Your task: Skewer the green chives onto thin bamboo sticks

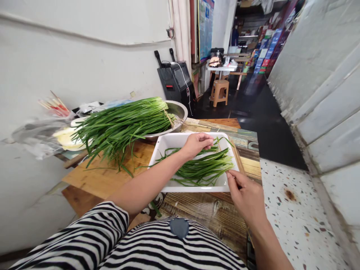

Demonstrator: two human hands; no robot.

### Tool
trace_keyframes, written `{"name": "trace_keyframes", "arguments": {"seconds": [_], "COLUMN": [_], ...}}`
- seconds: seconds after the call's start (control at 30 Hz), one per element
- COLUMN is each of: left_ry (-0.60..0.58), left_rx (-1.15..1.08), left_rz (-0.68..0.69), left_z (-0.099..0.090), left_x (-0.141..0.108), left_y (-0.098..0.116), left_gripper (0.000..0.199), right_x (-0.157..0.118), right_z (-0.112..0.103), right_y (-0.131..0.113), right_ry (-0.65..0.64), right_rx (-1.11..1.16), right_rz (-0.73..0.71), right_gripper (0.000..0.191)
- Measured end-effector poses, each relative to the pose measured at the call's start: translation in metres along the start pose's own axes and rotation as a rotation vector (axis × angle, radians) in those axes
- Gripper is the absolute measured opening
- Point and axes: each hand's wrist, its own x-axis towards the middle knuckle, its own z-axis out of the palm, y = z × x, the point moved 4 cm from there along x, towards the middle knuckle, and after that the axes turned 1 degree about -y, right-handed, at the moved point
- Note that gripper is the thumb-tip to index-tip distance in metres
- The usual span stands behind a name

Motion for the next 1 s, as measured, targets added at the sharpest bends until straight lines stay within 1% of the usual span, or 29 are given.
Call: {"name": "trace_keyframes", "arguments": {"seconds": [0.23, 0.53, 0.73, 1.0], "left_ry": [-0.042, -0.037, -0.052, -0.051], "left_rx": [-0.012, -0.047, -0.055, -0.082], "left_rz": [0.032, 0.019, 0.011, 0.015], "left_z": [0.009, 0.009, 0.009, 0.012], "left_x": [0.000, 0.001, 0.002, 0.001], "left_y": [-0.002, -0.002, -0.003, -0.001], "left_gripper": [0.011, 0.006, 0.007, 0.008], "right_x": [0.000, -0.001, -0.001, -0.001], "right_z": [-0.001, 0.000, 0.000, 0.001], "right_y": [-0.001, -0.001, 0.000, 0.001], "right_ry": [0.003, 0.016, -0.001, -0.006], "right_rx": [-0.014, -0.014, -0.010, -0.021], "right_rz": [0.004, -0.007, 0.015, 0.003], "right_gripper": [0.029, 0.028, 0.029, 0.031]}}
